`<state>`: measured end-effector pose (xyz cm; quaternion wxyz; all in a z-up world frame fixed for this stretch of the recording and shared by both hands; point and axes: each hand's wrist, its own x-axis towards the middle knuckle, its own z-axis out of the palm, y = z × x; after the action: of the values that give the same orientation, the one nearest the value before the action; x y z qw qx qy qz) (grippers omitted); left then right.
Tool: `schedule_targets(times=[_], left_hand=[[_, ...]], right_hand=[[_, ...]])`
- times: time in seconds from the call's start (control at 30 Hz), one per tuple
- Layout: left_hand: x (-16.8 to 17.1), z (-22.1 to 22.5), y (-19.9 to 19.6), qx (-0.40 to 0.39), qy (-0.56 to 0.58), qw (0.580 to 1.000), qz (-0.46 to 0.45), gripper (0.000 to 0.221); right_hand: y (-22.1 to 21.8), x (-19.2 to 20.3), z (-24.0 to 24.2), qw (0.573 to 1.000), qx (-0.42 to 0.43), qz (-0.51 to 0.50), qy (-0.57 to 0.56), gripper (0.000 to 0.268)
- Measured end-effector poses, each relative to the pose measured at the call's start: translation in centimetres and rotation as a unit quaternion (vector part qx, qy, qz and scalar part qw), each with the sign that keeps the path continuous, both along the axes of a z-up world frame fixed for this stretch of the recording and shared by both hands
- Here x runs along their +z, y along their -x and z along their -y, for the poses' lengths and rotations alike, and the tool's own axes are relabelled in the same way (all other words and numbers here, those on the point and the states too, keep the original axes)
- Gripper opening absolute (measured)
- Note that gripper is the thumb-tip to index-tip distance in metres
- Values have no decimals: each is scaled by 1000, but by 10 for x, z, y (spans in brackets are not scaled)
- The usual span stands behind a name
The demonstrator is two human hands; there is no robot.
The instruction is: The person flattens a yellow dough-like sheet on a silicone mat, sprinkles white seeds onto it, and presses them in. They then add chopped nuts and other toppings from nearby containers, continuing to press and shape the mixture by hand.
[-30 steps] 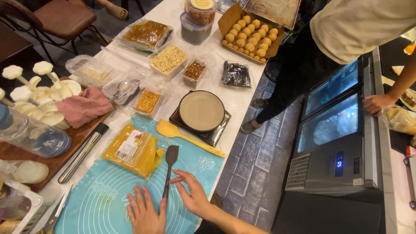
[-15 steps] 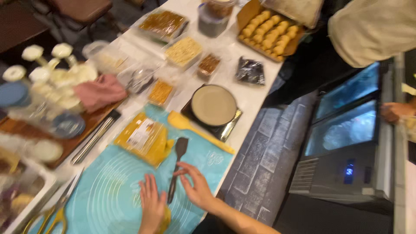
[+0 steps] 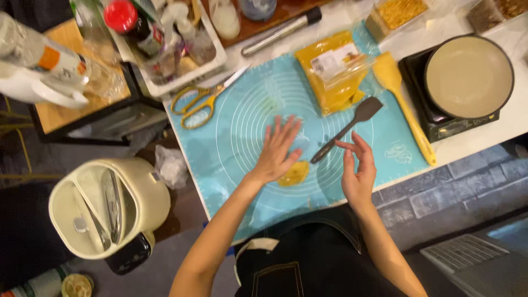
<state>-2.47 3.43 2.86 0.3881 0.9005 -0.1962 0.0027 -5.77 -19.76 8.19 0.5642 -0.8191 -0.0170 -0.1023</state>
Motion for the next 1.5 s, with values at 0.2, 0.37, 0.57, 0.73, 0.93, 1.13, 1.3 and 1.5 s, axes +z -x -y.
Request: schedule_targets(times=[0.2, 0.37, 0.57, 0.73, 0.93, 1.13, 1.3, 1.5], left_hand=[[20, 30, 20, -15, -68, 998, -5, 72], [26, 49, 35, 23, -150, 987, 55, 73], [7, 34, 23, 15, -27, 999, -14, 76], [5, 11, -2, 77, 363, 920, -128, 71], [15, 44, 5, 26, -27, 998, 55, 79], [17, 52, 13, -18, -103, 988, 116, 76], [14, 40, -6, -28, 74, 997, -27, 71], [22, 61, -23, 136, 66, 987, 54, 71]], right_hand=[[0, 3, 0, 1000, 1, -5, -25, 40], [-3, 2, -1, 999, 18, -6, -29, 41], [-4, -3, -2, 1000, 22, 6, -4, 39], [-7, 0, 2, 1000, 13, 14, 2, 39], [-3, -2, 6, 1000, 7, 5, -14, 40], [-5, -3, 6, 1000, -1, 10, -7, 40], [-2, 1, 6, 999, 8, -15, -46, 41], [2, 9, 14, 999, -19, 14, -24, 39]])
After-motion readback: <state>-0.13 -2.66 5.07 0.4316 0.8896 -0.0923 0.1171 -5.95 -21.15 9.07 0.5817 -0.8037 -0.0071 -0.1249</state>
